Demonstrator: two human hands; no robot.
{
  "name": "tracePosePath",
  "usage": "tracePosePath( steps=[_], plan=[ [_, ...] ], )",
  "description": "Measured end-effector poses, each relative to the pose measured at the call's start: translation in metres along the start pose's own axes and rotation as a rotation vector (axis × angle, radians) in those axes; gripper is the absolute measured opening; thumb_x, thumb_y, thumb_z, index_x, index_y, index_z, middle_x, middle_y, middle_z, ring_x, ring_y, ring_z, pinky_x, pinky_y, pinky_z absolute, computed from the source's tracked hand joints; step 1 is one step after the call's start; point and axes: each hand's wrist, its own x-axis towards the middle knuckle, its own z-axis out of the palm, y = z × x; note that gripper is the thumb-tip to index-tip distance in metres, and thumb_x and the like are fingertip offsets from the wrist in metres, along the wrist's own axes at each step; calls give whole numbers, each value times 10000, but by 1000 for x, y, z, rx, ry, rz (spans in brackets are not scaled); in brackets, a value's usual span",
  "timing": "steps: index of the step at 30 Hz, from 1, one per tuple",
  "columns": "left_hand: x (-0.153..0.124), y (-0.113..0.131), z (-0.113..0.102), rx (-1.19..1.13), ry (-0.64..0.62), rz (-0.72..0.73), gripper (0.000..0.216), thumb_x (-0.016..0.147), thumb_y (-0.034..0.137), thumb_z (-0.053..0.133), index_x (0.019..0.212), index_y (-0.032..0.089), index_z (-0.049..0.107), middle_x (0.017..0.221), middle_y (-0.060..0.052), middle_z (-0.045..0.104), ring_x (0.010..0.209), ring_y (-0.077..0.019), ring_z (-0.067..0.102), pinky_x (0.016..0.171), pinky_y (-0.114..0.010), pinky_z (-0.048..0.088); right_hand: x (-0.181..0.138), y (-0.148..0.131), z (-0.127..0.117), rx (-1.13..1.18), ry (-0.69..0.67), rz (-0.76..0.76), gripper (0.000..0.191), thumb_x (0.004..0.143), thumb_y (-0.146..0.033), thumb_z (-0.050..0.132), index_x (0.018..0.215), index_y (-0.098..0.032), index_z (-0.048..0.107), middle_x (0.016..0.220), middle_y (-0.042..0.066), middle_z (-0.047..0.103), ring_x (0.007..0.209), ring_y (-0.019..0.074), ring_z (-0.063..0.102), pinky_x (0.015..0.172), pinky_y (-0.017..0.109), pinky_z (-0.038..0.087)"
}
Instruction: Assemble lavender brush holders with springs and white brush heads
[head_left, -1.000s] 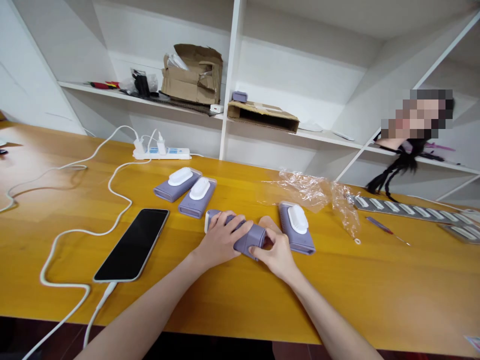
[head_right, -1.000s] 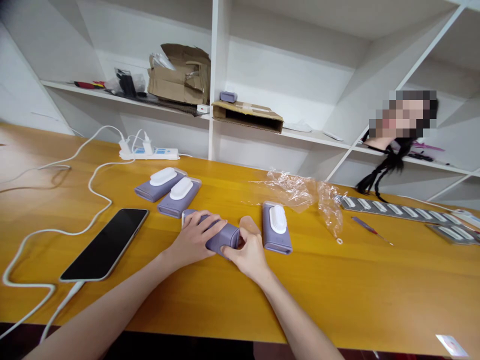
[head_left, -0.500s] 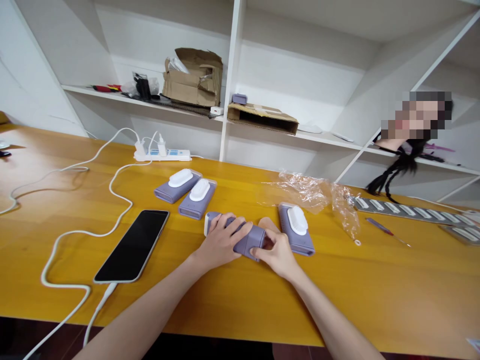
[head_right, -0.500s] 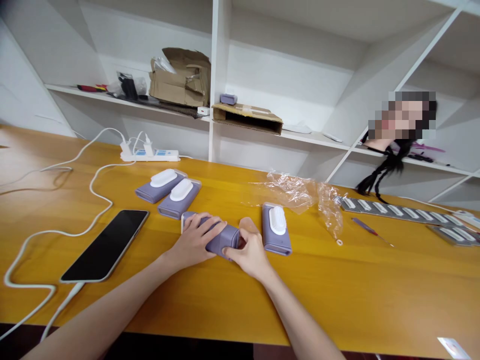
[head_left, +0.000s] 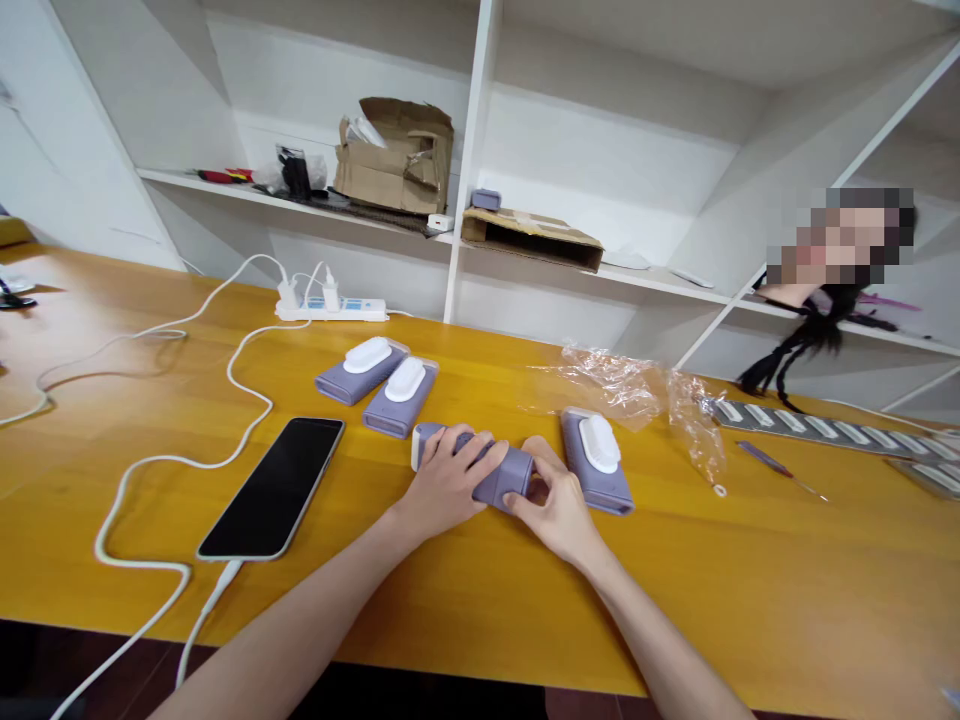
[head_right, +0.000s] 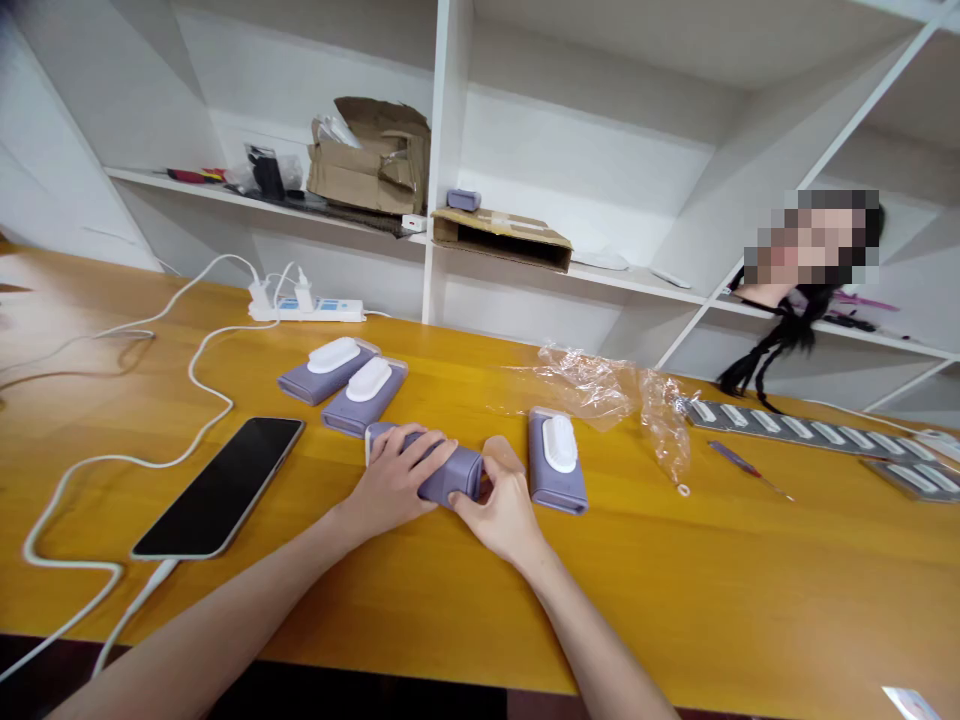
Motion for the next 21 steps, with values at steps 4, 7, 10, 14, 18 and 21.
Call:
tracePosePath(
  steps=[4,7,10,14,18,21],
  plan=[
    [0,2,1,9,-7,-22,544,721,359,603,1240,246,492,1198,-70,563,1106,-286,425,935,-423,260,-3,-4,4,-20,59,-12,281,679,-201,515,950,-143,559,768,32,588,619,149,548,558,255,451],
    [0,4,1,9,-10,-41,535,732,357,593,1245,250,487,1191,-68,567,1101,-287,428,923,-427,268,-5,-5,10,-77,159,8,391,659,-181,500,1049,-147,521,819,51,619,639,168,587,572,268,481],
    [0,5,1,4,-9,-51,512,755,367,567,1248,251,486,1191,-70,568,1104,-289,427,918,-431,267,-6,-6,13,-142,186,-13,403,665,-180,485,1067,-169,510,821,55,639,708,200,616,600,284,500],
    [0,6,2,-13,-14,-54,488,785,367,530,1255,248,480,1208,-69,564,1119,-293,413,927,-438,250,-6,-7,12,-168,181,-19,401,675,-181,475,1074,-157,508,842,73,653,788,229,632,649,310,519],
    [-1,6,1,-16,-38,-73,485,789,354,523,1261,253,476,1223,-64,557,1134,-295,405,945,-442,231,-6,-4,11,-146,162,-37,382,687,-194,493,1067,-159,517,879,75,659,799,227,640,704,328,528],
    [0,6,-3,-33,-48,-88,501,781,353,524,1269,249,471,1237,-80,544,1157,-300,393,965,-452,213,-5,2,12,-119,155,-70,403,694,-205,520,1095,-174,502,896,62,661,772,211,649,723,328,536]
  ],
)
